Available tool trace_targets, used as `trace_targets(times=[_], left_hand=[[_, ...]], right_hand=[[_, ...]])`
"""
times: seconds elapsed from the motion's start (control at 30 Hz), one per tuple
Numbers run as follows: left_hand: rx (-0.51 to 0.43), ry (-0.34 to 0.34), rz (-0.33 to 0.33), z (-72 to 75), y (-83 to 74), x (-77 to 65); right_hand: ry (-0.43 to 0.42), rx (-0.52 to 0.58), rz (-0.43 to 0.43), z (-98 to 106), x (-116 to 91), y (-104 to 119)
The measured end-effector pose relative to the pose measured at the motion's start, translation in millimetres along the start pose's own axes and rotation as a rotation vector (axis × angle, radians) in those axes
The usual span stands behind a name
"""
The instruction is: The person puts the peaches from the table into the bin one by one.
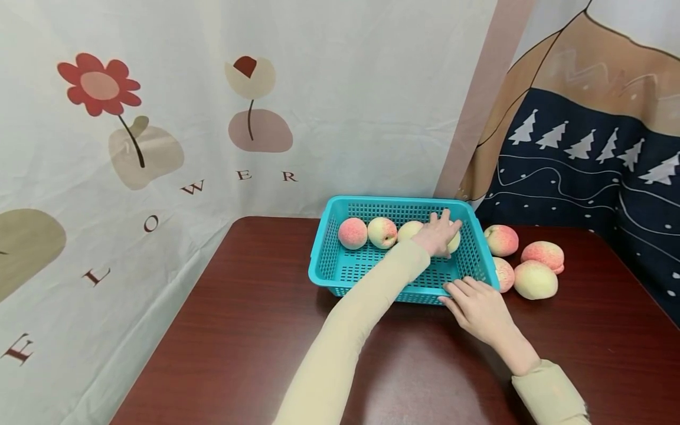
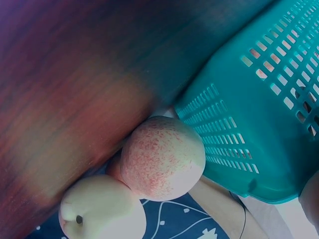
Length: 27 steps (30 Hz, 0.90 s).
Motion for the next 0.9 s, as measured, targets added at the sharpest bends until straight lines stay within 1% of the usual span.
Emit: trace_targets(times=[0.1, 0.23, 0.4, 0.5, 0.67, 0.77, 0.9], left_hand=[[0.038, 0.003, 0.012, -2.1, -2.1, 3.0], [0.087, 0.041, 0.026, -6.7, -5.7, 5.9], [0.135, 0.068, 0.079, -11.0, -5.5, 7.8], [0.127, 0.057, 0.109, -11.6, -4.2, 9.1], [0.096, 0.032, 0.118, -11.9, -3.9, 10.6], [0.135, 0.010, 0.122, -13.4, -1.6, 11.5], [0.205, 0.010, 0.136, -16.9, 3.3, 11.9]], right_hand=[[0.008, 0.000, -0.005, -0.1, -0.5, -0.4], [0.010, 0.008, -0.003, -0.6, -0.7, -0.7], [0.008, 0.010, -0.001, -1.5, -0.8, -0.9], [0.008, 0.007, 0.000, -0.9, -0.9, -1.3], [0.016, 0.008, 0.000, -0.1, -1.0, -1.4], [0.020, 0.012, -0.002, -0.1, -1.1, -1.2], [0.015, 0.012, 0.001, 0.2, -0.6, -1.2]])
Point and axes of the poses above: each hand's wrist, its own x-axis towards the middle knuckle, its own z-axis out of the back of the hand, y = z × x, the point moved 5 cm from there along x, towards the middle knuckle, and after that the axes turned 6 degrees about x, right-handed, at the moved point
